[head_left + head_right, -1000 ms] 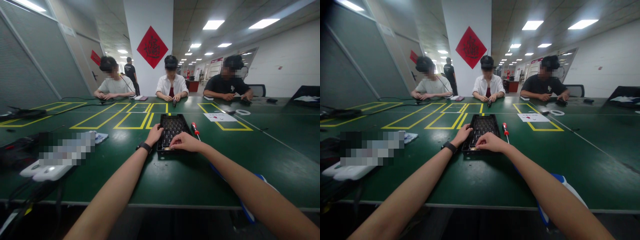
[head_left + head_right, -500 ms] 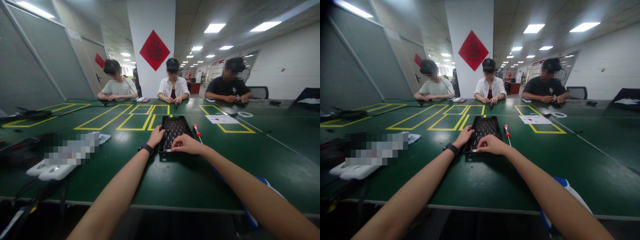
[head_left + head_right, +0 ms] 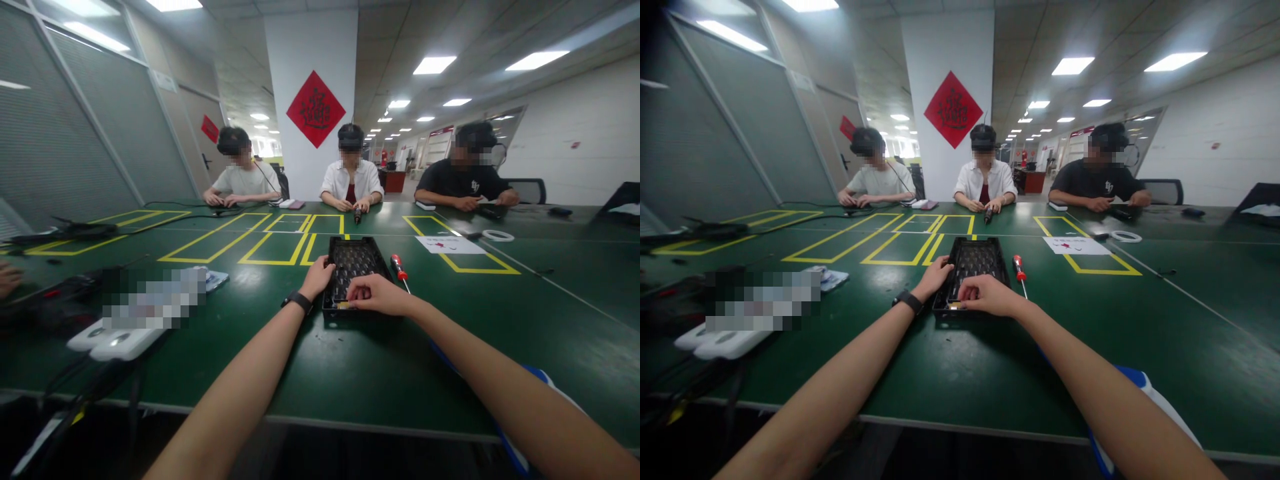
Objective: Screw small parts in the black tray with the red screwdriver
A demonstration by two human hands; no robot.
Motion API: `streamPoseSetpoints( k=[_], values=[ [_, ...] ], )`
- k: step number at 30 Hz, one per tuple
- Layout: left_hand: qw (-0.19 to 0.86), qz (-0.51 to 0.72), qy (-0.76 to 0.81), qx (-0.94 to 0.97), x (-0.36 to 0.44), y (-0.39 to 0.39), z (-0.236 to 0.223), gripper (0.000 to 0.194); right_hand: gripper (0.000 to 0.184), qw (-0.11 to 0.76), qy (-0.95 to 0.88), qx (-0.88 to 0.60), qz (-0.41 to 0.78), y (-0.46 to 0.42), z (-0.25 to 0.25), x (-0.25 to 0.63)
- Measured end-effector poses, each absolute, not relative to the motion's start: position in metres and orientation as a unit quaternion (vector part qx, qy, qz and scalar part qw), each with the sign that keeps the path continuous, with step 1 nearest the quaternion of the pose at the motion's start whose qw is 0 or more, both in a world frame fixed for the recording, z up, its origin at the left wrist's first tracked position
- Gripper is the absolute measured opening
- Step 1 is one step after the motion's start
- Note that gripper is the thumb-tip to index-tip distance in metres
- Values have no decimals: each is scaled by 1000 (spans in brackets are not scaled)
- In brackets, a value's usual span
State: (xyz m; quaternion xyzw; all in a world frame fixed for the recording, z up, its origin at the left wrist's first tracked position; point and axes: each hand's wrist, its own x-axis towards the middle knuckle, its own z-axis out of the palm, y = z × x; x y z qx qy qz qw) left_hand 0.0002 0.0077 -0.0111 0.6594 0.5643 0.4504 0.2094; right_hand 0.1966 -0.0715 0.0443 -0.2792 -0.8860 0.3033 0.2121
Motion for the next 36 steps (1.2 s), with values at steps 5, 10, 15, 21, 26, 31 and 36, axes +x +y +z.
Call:
streamPoseSetpoints(
  k=[5, 10, 15, 21, 26, 31, 36],
  values=[
    [201, 447, 566, 663, 1, 8, -10, 39, 24, 218, -882, -272, 316, -71, 43, 197],
    [208, 444, 570, 660, 1, 6, -8, 37, 24, 220, -885, -274, 306, -71, 43, 196],
    [205, 444, 575, 656, 1, 9, -10, 38, 24, 220, -885, -274, 306, -71, 43, 197],
    [196, 433, 577, 664, -1, 12, -14, 42, 28, 222, -888, -268, 301, -74, 45, 197],
    [198, 435, 577, 662, -1, 12, -14, 43, 21, 225, -893, -267, 285, -73, 44, 197],
    [194, 434, 576, 665, -1, 13, -14, 43, 22, 220, -888, -274, 298, -72, 43, 197],
    [203, 434, 577, 661, -1, 13, -14, 43, 25, 205, -888, -275, 305, -73, 46, 198]
  ],
)
